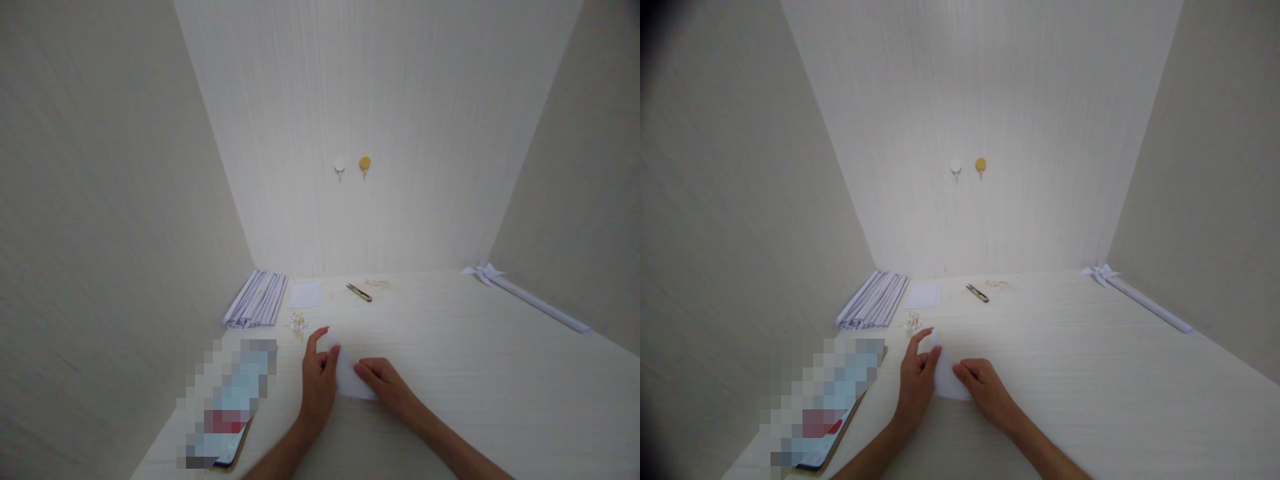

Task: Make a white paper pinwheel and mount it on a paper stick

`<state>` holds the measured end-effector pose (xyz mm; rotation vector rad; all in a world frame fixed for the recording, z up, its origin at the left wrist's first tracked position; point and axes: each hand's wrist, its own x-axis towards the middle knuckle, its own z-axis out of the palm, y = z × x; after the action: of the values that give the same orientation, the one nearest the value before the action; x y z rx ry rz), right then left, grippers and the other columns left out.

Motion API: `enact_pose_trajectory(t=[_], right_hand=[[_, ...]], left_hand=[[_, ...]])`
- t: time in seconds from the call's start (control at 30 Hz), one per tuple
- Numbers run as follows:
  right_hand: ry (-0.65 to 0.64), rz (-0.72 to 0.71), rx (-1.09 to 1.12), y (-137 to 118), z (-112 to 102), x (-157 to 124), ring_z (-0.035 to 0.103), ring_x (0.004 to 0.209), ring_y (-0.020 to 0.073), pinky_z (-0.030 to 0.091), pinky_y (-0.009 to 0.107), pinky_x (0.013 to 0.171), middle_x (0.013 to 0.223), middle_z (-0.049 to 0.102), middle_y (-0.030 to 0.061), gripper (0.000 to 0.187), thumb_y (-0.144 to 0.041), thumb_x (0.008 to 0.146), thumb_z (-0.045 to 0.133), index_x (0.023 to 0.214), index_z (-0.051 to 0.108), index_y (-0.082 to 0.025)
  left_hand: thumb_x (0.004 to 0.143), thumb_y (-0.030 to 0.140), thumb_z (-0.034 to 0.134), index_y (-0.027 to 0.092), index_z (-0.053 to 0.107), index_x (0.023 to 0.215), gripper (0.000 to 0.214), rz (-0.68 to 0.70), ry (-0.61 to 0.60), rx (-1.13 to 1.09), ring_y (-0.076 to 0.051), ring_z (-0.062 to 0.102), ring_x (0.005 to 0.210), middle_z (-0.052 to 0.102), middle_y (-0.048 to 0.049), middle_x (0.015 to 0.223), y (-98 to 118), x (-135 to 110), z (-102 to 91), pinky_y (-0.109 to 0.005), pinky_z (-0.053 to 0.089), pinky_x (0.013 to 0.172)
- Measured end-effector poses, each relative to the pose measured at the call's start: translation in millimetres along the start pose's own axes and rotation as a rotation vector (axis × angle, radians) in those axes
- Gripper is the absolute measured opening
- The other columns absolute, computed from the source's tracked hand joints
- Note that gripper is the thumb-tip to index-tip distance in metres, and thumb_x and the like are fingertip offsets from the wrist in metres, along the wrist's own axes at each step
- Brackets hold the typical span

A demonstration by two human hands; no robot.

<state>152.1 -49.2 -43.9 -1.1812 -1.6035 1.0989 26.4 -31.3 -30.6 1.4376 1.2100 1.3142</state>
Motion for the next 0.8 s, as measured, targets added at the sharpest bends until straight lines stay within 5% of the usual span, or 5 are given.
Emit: enact_pose_trajectory(t=[0.13, 0.8], right_hand=[[-0.057, 0.091, 0.061, -0.5, 1.1, -1.3, 0.024, 0.04, 0.0069, 0.02, 0.021, 0.038, 0.044, 0.025, -0.0055, 0.042, -0.052, 0.072, 0.034, 0.047, 0.031, -0.019], [0.013, 0.047, 0.02, 0.5, -1.2, -1.1, 0.028, 0.037, 0.0066, 0.02, 0.02, 0.038, 0.04, 0.032, -0.005, 0.043, -0.049, 0.073, 0.034, 0.044, 0.035, -0.018]], left_hand=[[0.072, 0.039, 0.043, 0.014, 0.04, 0.102, 0.039, 0.0, 0.06, 0.006, -0.006, 0.028, 0.035, 0.03, 0.0106, 0.038, 0.4, 1.0, -1.9, -0.016, 0.021, 0.035], [0.062, 0.049, 0.051, 0.012, 0.046, 0.091, 0.047, -0.104, 0.146, -0.123, -0.004, 0.026, 0.031, 0.028, 0.0118, 0.036, -5.3, 9.7, -4.2, -0.015, 0.019, 0.032]])
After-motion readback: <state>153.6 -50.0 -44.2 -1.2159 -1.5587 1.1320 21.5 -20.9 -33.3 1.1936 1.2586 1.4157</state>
